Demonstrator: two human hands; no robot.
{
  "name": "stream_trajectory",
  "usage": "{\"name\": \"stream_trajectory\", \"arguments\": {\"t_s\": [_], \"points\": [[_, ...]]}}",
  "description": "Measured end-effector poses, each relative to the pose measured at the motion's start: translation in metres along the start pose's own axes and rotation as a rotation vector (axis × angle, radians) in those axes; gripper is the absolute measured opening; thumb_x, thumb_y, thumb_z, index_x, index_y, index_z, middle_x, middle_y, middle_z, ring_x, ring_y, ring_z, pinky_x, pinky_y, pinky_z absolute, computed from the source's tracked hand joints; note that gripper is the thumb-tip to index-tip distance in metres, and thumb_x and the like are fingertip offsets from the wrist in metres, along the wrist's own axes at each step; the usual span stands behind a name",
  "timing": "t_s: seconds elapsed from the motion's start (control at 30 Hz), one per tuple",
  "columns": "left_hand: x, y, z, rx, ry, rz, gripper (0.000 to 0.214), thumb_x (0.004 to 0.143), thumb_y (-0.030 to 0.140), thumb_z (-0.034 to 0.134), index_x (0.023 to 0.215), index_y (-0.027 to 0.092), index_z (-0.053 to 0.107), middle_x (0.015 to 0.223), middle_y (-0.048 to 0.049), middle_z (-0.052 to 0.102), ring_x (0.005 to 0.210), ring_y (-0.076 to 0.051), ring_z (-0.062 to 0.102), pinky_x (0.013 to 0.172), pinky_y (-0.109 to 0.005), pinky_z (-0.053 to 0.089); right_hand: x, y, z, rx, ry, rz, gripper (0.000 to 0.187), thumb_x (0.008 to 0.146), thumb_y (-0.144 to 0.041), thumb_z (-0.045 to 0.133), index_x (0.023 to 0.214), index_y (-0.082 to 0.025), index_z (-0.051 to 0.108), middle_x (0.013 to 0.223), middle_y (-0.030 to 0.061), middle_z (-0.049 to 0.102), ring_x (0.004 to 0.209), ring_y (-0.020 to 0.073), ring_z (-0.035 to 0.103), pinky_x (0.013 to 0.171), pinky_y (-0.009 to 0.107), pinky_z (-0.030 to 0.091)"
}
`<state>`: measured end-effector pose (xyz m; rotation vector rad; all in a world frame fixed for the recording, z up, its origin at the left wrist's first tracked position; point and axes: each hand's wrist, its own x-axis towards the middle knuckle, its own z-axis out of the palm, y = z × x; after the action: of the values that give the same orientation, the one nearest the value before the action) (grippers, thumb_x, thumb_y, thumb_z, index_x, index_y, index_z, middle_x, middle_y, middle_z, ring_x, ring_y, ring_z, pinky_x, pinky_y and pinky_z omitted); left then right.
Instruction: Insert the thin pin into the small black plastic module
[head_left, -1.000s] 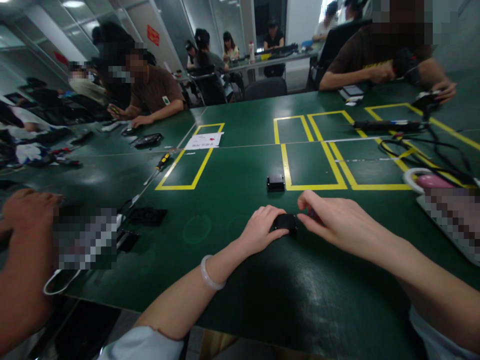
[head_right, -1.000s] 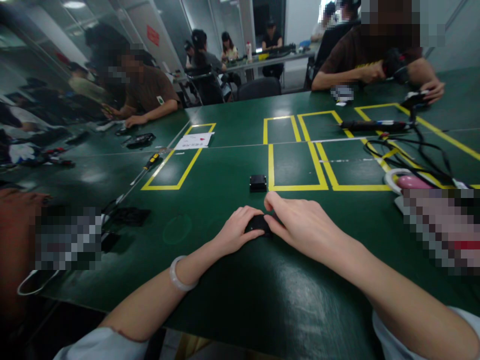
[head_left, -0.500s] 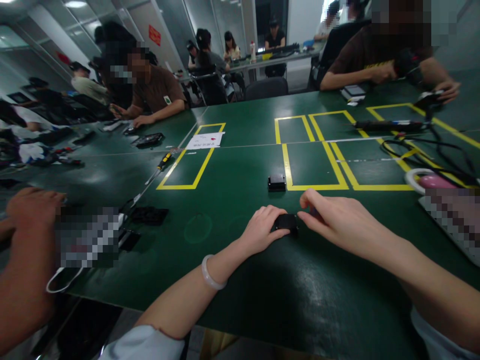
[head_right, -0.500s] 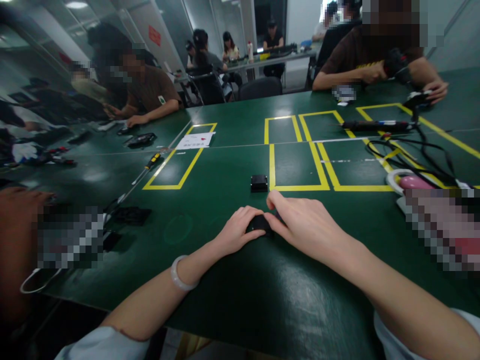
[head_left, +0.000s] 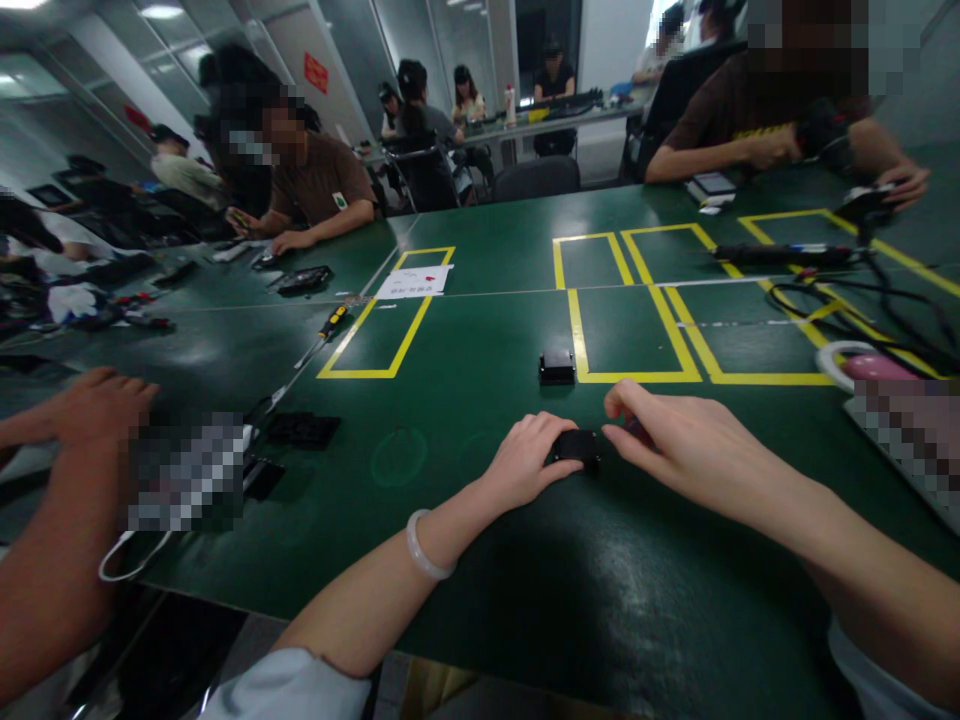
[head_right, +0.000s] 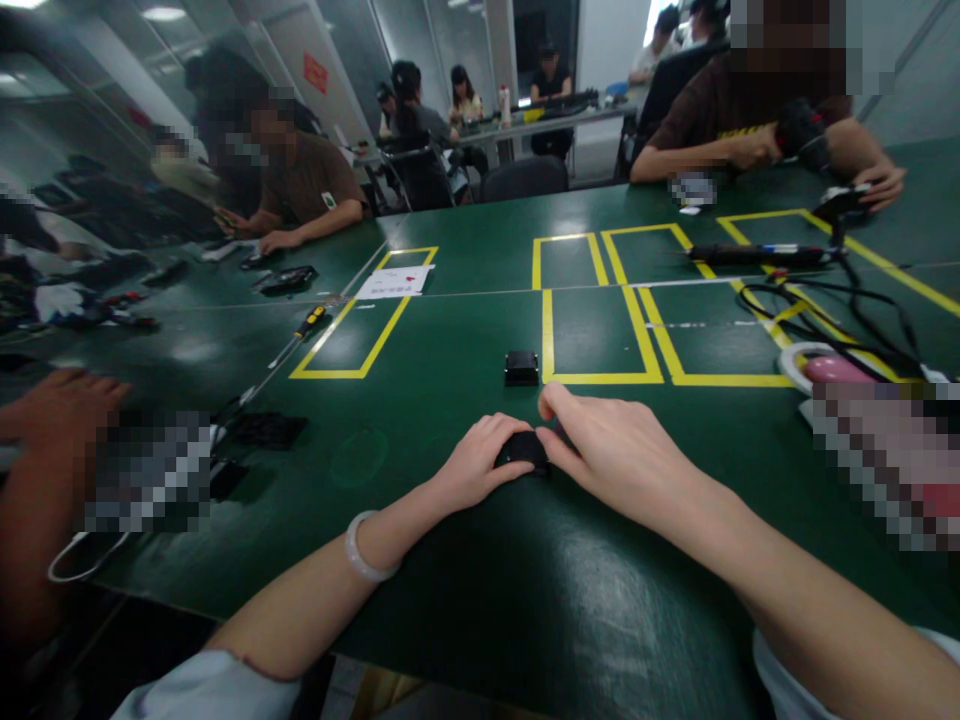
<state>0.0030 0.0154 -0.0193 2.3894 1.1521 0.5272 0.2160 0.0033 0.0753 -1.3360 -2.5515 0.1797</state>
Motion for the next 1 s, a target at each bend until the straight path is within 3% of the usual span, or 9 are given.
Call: {"name": "stream_trajectory", "arguments": {"t_s": [0.13,0.37,0.6,0.87,1.0], "points": [[-0.0001,0.0005,-0.0004,-0.007,-0.003,-0.001,0.036,0.090,0.043,0.055,0.119,0.022,0.049,0.114,-0.0066,0.055,0.104,-0.024,0.050,0.090,-0.037,0.040,0.0008,0.0002,0.0010,-0.026,-0.011,0.017,0.021,0.093,-0.041,0.039,0.086,-0.022,0.046,0.063,-0.0019,0.060,0.052,0.0148,0.055,0.049,0.025,0.027],[-0.0005,-0.0001,-0.0002,-0.017,-0.004,-0.005,0.036,0.090,0.043,0.055,0.119,0.022,0.050,0.115,-0.0069,0.055,0.105,-0.024,0.050,0.091,-0.038,0.040,-0.0011,0.0025,0.0002,0.002,-0.021,-0.020,0.008,0.089,-0.028,0.044,0.094,-0.023,0.043,0.069,-0.0027,0.060,0.056,0.0140,0.056,0.051,0.024,0.028],[0.0005,0.0000,-0.0007,-0.013,-0.009,-0.001,0.037,0.090,0.046,0.053,0.118,0.021,0.050,0.113,-0.0073,0.056,0.103,-0.024,0.050,0.090,-0.038,0.041,0.0000,0.0021,0.0011,-0.016,-0.009,0.004,0.018,0.093,-0.039,0.040,0.089,-0.023,0.045,0.065,-0.0019,0.060,0.055,0.0151,0.056,0.050,0.025,0.026],[0.0002,-0.0010,0.0004,-0.009,-0.005,0.001,0.035,0.090,0.043,0.055,0.118,0.022,0.050,0.115,-0.0067,0.056,0.105,-0.024,0.050,0.091,-0.037,0.040,-0.0012,0.0045,0.0013,0.010,-0.005,-0.019,0.010,0.087,-0.027,0.045,0.096,-0.023,0.043,0.069,-0.0027,0.059,0.055,0.0138,0.054,0.051,0.024,0.028],[0.0003,-0.0018,0.0010,-0.001,0.005,0.007,0.036,0.090,0.043,0.056,0.118,0.021,0.050,0.115,-0.0068,0.056,0.105,-0.024,0.050,0.090,-0.037,0.041,-0.0004,0.0028,0.0009,0.001,-0.009,-0.001,0.014,0.091,-0.036,0.045,0.094,-0.023,0.042,0.071,-0.0017,0.060,0.058,0.0149,0.056,0.051,0.024,0.029]]}}
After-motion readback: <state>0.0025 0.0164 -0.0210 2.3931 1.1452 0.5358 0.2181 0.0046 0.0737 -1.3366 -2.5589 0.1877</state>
